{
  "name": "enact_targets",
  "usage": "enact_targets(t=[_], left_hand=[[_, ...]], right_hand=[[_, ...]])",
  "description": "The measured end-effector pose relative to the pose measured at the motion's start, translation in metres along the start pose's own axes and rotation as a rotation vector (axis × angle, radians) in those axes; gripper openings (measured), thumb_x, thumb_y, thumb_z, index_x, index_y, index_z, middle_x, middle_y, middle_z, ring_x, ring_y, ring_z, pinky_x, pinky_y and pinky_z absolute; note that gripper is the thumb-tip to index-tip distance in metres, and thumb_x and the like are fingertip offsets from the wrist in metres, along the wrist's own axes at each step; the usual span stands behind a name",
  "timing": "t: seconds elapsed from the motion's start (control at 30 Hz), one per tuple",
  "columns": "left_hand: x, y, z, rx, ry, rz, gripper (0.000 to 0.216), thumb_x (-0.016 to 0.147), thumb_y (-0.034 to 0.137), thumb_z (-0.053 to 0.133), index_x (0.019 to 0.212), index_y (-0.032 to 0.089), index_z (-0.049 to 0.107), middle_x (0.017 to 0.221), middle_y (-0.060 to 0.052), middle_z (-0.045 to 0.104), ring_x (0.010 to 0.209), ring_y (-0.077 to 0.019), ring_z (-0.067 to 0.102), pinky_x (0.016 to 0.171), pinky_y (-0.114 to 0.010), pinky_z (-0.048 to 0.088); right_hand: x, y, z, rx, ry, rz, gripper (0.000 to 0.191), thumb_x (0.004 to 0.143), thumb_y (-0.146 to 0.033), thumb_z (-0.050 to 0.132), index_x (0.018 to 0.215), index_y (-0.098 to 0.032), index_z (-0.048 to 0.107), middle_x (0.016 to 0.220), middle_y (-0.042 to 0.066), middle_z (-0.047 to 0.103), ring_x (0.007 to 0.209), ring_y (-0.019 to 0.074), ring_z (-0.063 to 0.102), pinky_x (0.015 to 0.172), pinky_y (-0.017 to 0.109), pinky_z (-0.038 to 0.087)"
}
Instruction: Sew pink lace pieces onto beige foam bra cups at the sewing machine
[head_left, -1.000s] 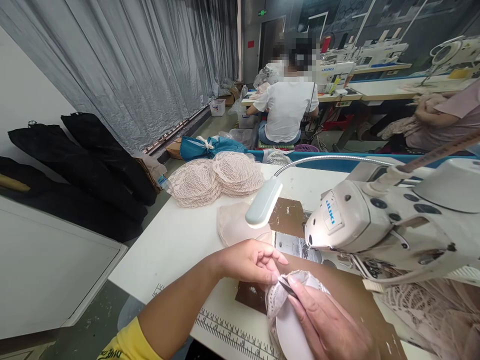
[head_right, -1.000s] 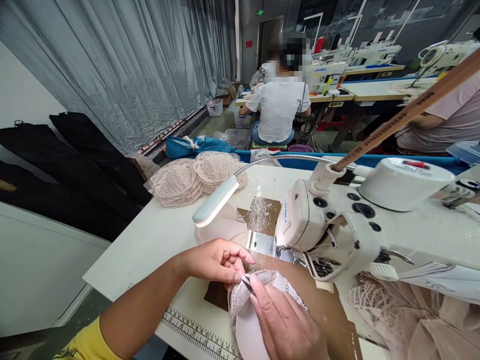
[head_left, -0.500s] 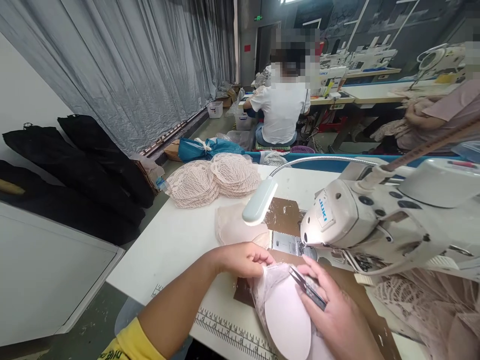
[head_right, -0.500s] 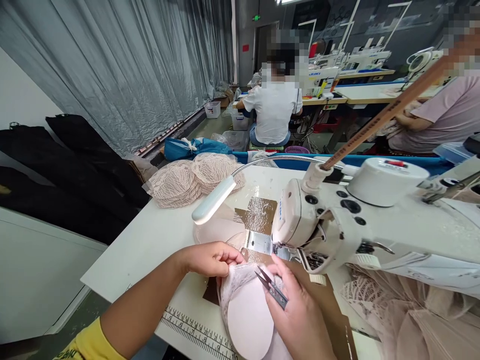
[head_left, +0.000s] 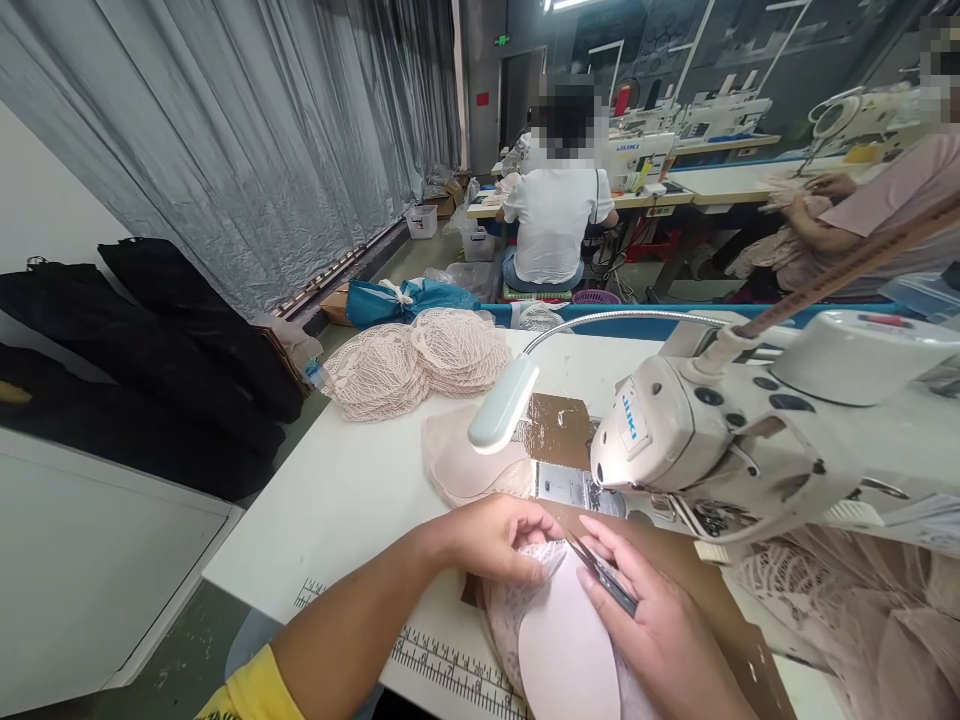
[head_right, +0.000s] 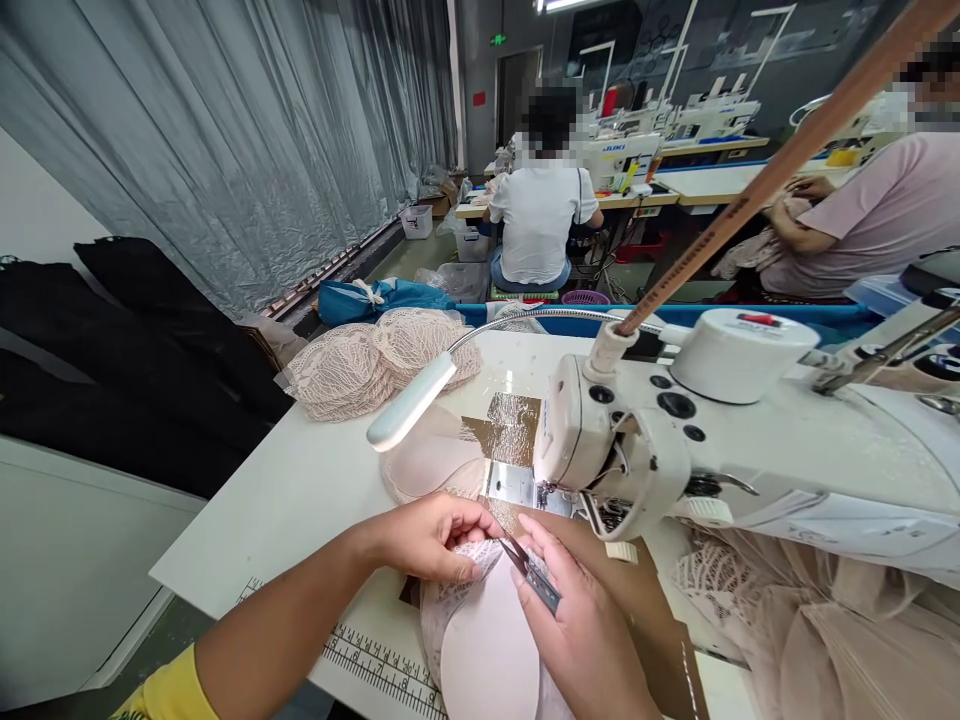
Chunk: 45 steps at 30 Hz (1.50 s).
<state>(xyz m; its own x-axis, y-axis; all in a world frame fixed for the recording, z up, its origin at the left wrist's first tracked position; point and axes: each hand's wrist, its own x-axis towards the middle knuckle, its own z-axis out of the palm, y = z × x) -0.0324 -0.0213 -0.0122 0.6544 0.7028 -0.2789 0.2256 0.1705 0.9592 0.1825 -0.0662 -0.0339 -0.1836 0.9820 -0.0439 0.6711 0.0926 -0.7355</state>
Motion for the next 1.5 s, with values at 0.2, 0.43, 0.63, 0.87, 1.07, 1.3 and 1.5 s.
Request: enact_targets(t=[0.2,0.43,0.63,0.87,1.07,1.3,1.5], left_hand=[[-0.004,0.004,-0.001,0.025,0.029,-0.023,0.029,0.074,0.035,0.073,0.091,0.012,0.068,0.067,0.003,0.050,0.059,-0.0074,0.041,0.050,-0.017,0.031],[-0.002,0.002,-0.001,-0.029,0.078,-0.037,0.042,0.075,0.052,0.070,0.084,0.011,0.071,0.063,0.001,0.053,0.056,-0.0074,0.042,0.051,-0.019,0.032],[-0.002,0.000,-0.001,-0.129,0.059,-0.025,0.041,0.074,0.049,0.073,0.090,0.011,0.072,0.065,0.001,0.057,0.056,-0.0072,0.044,0.054,-0.019,0.036],[-0.002,0.000,-0.001,-0.163,0.048,-0.006,0.035,0.077,0.044,0.072,0.088,0.011,0.071,0.066,0.001,0.056,0.057,-0.0065,0.044,0.056,-0.018,0.038],[-0.003,0.005,-0.001,-0.142,0.053,0.004,0.033,0.078,0.044,0.070,0.086,0.011,0.071,0.066,0.001,0.056,0.058,-0.0071,0.044,0.057,-0.019,0.038],[-0.004,0.009,0.000,-0.169,0.033,-0.017,0.035,0.079,0.046,0.069,0.079,0.011,0.068,0.063,0.002,0.052,0.056,-0.0066,0.041,0.054,-0.018,0.034],[-0.003,0.006,0.003,-0.153,0.011,-0.052,0.040,0.077,0.050,0.069,0.074,0.011,0.065,0.060,0.003,0.049,0.053,-0.0060,0.037,0.050,-0.018,0.030]], right_hand=[[-0.003,-0.008,-0.005,-0.028,0.141,-0.092,0.039,0.089,-0.043,0.050,0.122,-0.026,0.060,0.115,0.002,0.070,0.104,0.0194,0.066,0.086,0.029,0.055],[-0.008,0.002,-0.002,-0.192,0.346,-0.412,0.033,0.092,-0.039,0.049,0.120,-0.025,0.062,0.098,0.002,0.071,0.084,0.0164,0.069,0.074,0.024,0.054],[-0.008,0.004,-0.002,-0.325,0.316,-0.558,0.033,0.093,-0.030,0.052,0.124,-0.020,0.057,0.095,0.003,0.071,0.082,0.0159,0.068,0.073,0.024,0.053],[-0.010,0.006,0.005,-0.270,0.356,-0.494,0.033,0.094,-0.032,0.049,0.123,-0.022,0.058,0.096,0.005,0.070,0.082,0.0180,0.067,0.078,0.029,0.053],[-0.011,0.005,0.008,-0.210,0.389,-0.466,0.032,0.093,-0.033,0.049,0.121,-0.023,0.061,0.093,0.004,0.071,0.081,0.0191,0.068,0.078,0.029,0.053],[-0.010,0.002,0.002,-0.321,0.394,-0.587,0.034,0.091,-0.024,0.054,0.124,-0.018,0.057,0.097,0.006,0.071,0.081,0.0186,0.068,0.078,0.029,0.051],[-0.008,0.001,0.004,-0.327,0.403,-0.612,0.029,0.089,-0.021,0.056,0.117,-0.018,0.062,0.093,0.004,0.074,0.079,0.0176,0.070,0.074,0.027,0.051]])
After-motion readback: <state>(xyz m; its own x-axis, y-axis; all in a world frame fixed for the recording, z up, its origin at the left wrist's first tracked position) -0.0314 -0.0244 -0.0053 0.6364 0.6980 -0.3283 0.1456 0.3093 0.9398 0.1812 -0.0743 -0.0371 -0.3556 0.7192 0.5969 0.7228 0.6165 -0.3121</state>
